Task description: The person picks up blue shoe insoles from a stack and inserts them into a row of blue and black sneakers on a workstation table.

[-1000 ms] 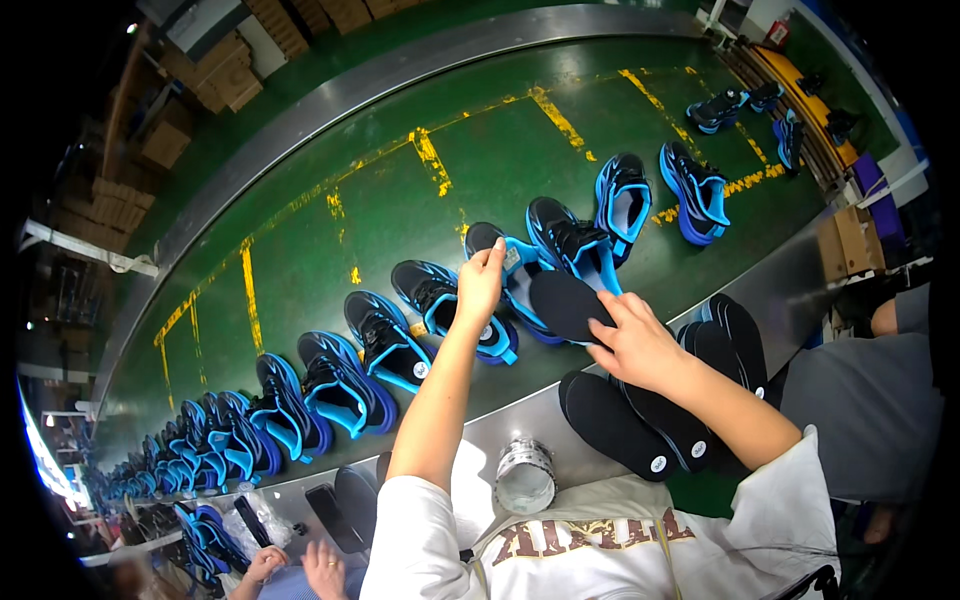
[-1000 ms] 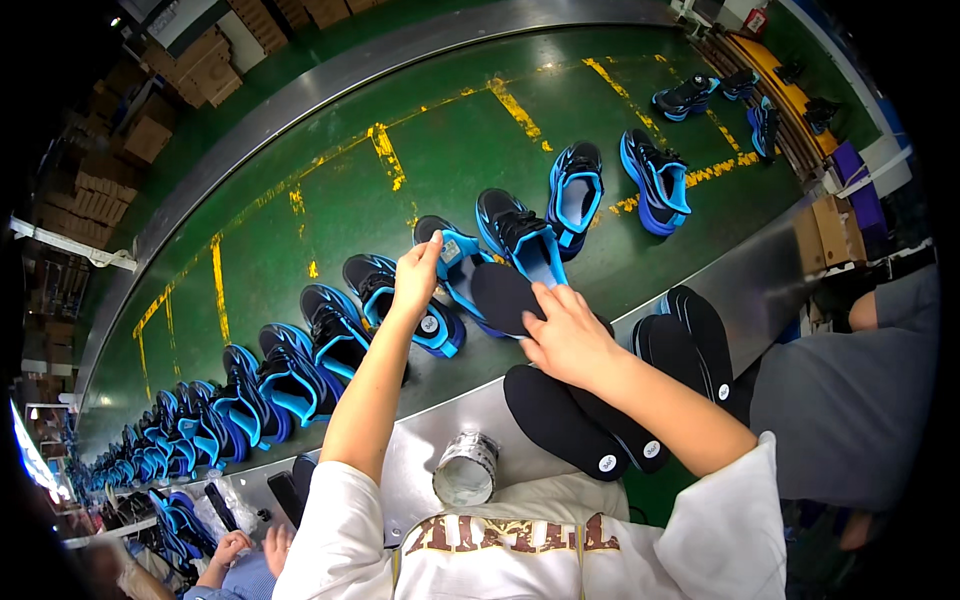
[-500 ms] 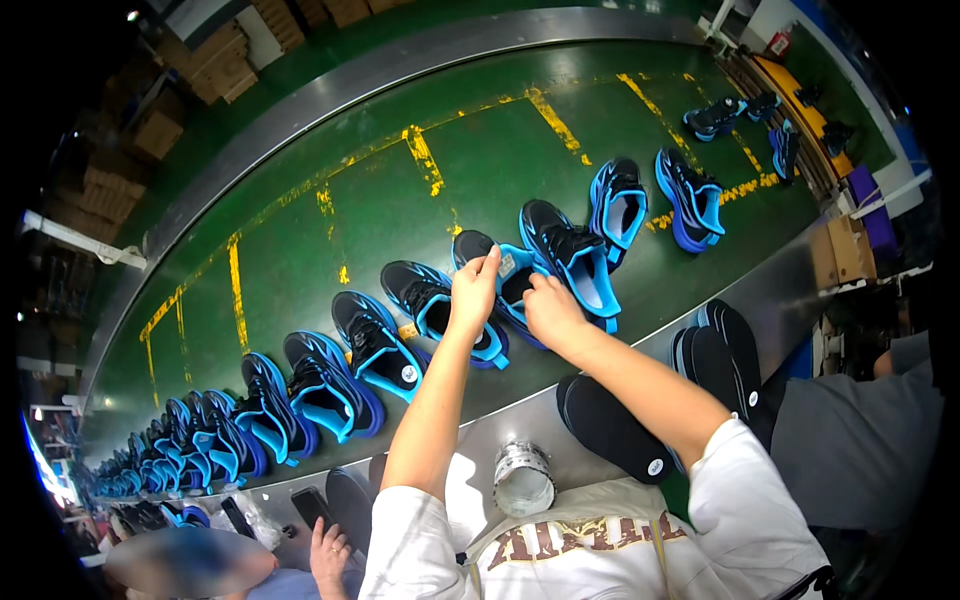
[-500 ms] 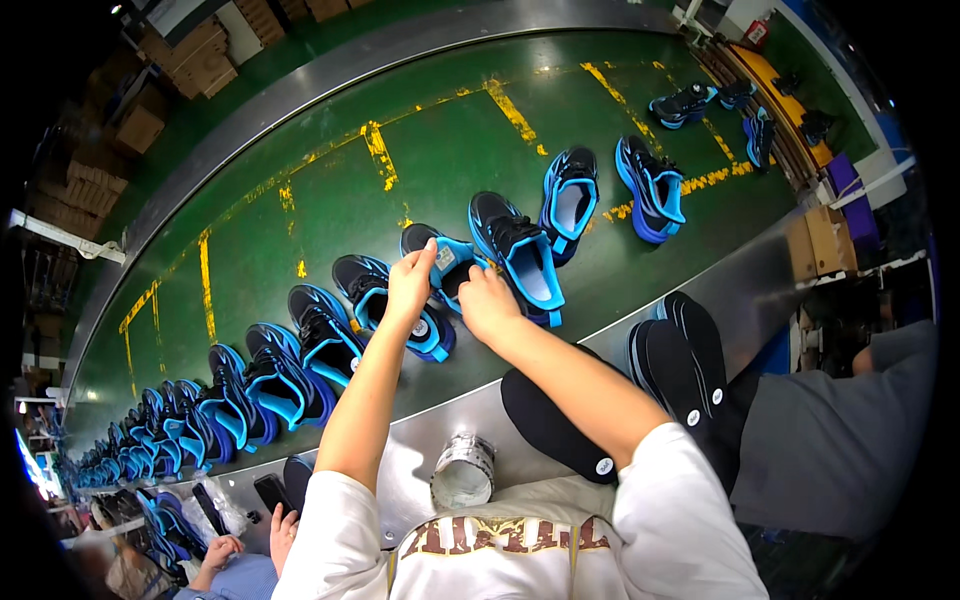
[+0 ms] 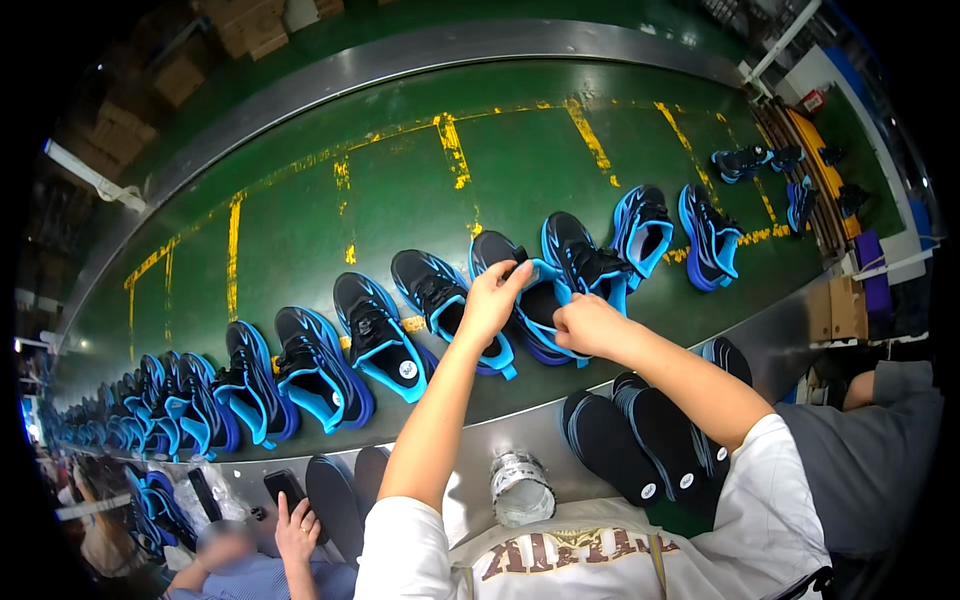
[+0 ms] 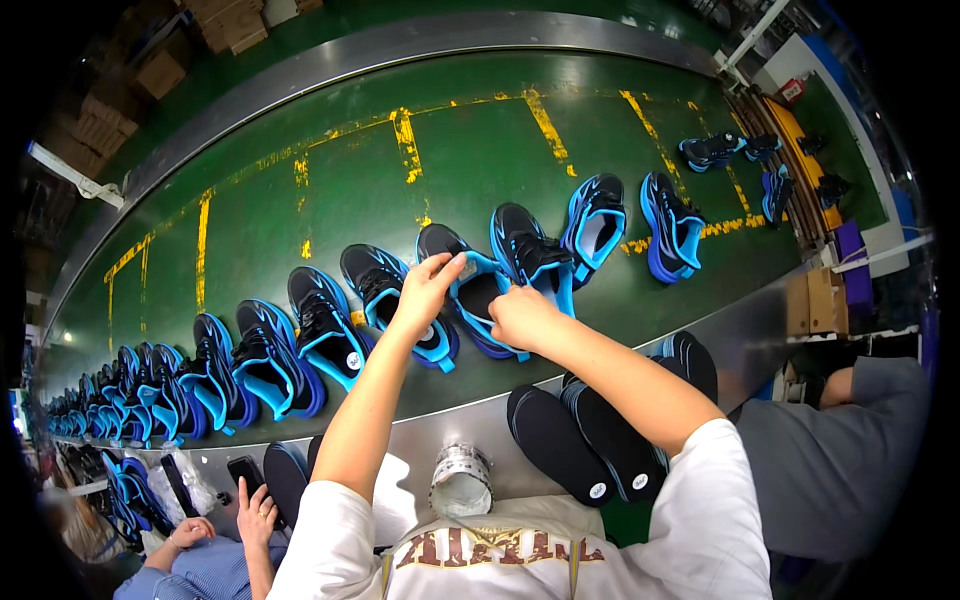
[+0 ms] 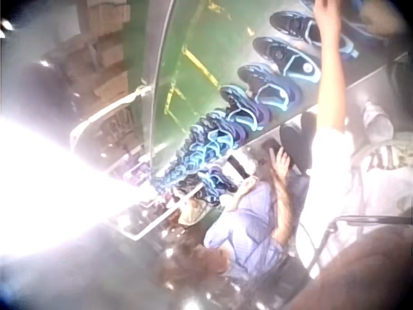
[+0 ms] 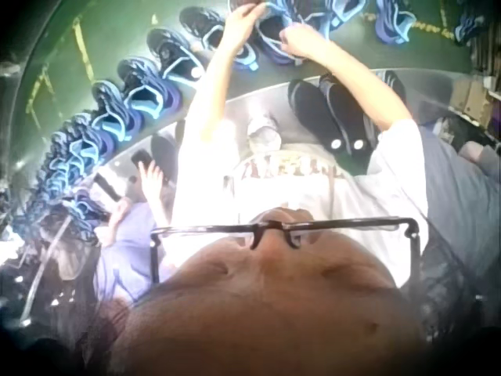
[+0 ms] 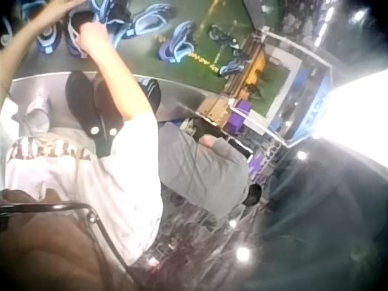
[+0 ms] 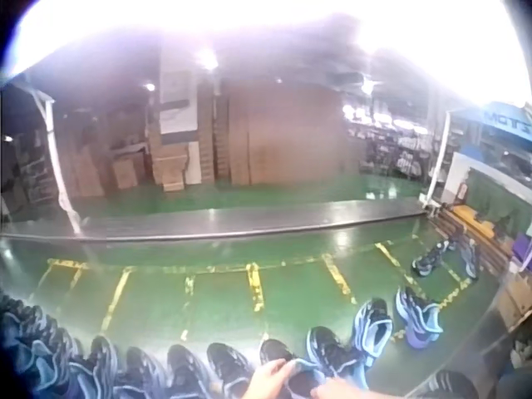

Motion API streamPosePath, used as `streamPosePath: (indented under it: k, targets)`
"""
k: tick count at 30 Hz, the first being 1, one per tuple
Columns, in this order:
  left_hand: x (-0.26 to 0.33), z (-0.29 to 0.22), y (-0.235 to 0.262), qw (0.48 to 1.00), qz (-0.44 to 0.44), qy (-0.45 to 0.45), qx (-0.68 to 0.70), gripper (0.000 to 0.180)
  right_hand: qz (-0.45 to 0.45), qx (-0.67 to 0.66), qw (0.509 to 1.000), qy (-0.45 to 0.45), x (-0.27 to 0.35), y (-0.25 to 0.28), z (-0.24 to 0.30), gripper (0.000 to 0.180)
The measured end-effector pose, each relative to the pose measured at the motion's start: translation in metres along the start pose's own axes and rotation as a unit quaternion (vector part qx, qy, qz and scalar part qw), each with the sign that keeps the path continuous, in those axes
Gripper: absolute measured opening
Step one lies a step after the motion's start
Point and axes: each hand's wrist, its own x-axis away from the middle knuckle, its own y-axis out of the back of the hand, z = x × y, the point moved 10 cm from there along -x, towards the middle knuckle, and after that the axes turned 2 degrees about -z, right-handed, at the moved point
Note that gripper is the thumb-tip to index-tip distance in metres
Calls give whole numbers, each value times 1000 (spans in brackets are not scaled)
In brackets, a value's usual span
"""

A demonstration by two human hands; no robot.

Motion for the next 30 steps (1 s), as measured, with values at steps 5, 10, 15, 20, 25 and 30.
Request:
streamPosePath:
  k: [5, 10, 15, 20, 25, 30]
  targets:
    - [-3, 8, -2, 1000, 2, 2, 20, 53, -103, 46, 992, 61, -7, -4, 14, 15]
    - [-3, 3, -5, 1000, 11, -15, 6, 48, -128, 96, 986, 42, -29, -22, 7, 16]
    - [0, -3, -4, 1000, 10, -14, 8, 47, -11, 172, 983, 58, -40, -42, 8, 18]
    - [-2, 2, -6, 999, 28, -2, 15, 45, 141, 310, 939, 41, -48, -66, -2, 27]
    - [-4, -3, -5, 999, -5, -42, 24, 45, 188, 302, 930, 92, -59, -79, 0, 29]
    - [3, -34, 10, 934, -216, -201, -202, 31, 135, 287, 933, 168, -44, -70, 7, 27]
